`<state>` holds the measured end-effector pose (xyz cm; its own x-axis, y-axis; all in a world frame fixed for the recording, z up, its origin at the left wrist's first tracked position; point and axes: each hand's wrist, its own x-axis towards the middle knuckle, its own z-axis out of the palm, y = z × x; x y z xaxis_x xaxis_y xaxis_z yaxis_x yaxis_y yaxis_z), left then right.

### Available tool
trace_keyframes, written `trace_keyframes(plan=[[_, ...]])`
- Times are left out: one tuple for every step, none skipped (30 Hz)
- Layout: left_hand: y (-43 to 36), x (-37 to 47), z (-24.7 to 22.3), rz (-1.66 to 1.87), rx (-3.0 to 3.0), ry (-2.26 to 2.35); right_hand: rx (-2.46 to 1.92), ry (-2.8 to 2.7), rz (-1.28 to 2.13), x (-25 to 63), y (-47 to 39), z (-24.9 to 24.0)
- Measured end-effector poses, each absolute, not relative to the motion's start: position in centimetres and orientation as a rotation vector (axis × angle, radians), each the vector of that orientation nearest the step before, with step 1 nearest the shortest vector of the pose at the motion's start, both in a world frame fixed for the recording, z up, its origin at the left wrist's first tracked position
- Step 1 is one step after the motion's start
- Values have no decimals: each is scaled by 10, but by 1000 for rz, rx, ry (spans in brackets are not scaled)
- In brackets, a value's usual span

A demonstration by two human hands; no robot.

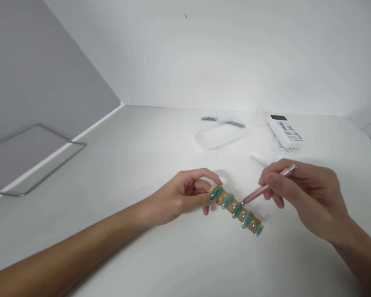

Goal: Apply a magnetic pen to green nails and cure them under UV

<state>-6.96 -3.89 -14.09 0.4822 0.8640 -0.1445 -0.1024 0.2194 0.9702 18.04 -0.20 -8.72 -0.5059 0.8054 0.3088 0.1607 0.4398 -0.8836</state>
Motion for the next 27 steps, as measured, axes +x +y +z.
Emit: trace_keyframes(plan=[[-39,-70,-141,785,1156,822,-780,-1973,1111,180,-3,-86],[-39,-70,-141,786,1156,821,-740,-2003,1147,179,-5,-85],[-39,-70,-141,789,1155,821,-710,-2022,1177,179,-6,-85],[-40,-70,-141,791,1153,820,-693,-2026,1192,179,-7,-85],[-40,-70,-141,794,1150,817,-693,-2009,1186,179,-8,-86],[-40,-71,-141,798,1143,816,-708,-1972,1164,179,-8,-87],[-40,-71,-141,800,1135,814,-728,-1914,1134,179,-8,-88],[-40,-72,-141,803,1124,813,-748,-1841,1105,179,-8,-89],[-40,-73,-141,807,1114,812,-762,-1765,1085,179,-7,-90],[-40,-73,-141,811,1104,813,-766,-1697,1077,180,-7,-91],[-40,-74,-141,813,1094,818,-768,-1644,1078,180,-6,-91],[-39,-74,-141,809,1086,825,-770,-1614,1087,180,-6,-91],[-39,-75,-141,803,1079,835,-777,-1602,1097,180,-6,-91],[-39,-75,-141,796,1074,844,-790,-1604,1107,180,-6,-91],[-38,-75,-140,791,1070,850,-801,-1616,1111,180,-6,-90],[-38,-75,-140,786,1067,854,-811,-1632,1109,180,-6,-89],[-38,-75,-140,785,1067,854,-824,-1651,1103,180,-6,-89],[-38,-74,-140,787,1069,851,-837,-1672,1099,180,-6,-89],[-39,-75,-139,792,1070,849,-850,-1692,1099,181,-6,-88],[-39,-75,-139,792,1071,848,-865,-1709,1102,181,-5,-88],[-39,-75,-139,789,1072,853,-881,-1721,1106,182,-5,-89],[-40,-75,-139,786,1072,860,-885,-1726,1107,182,-4,-89],[-40,-76,-139,782,1072,866,-878,-1728,1107,183,-4,-90],[-40,-76,-139,776,1072,872,-869,-1725,1106,183,-3,-90],[-40,-76,-139,774,1074,878,-866,-1722,1106,184,-3,-91],[-39,-76,-139,773,1077,879,-857,-1725,1109,184,-3,-91],[-39,-75,-139,778,1080,876,-854,-1732,1111,185,-3,-91]])
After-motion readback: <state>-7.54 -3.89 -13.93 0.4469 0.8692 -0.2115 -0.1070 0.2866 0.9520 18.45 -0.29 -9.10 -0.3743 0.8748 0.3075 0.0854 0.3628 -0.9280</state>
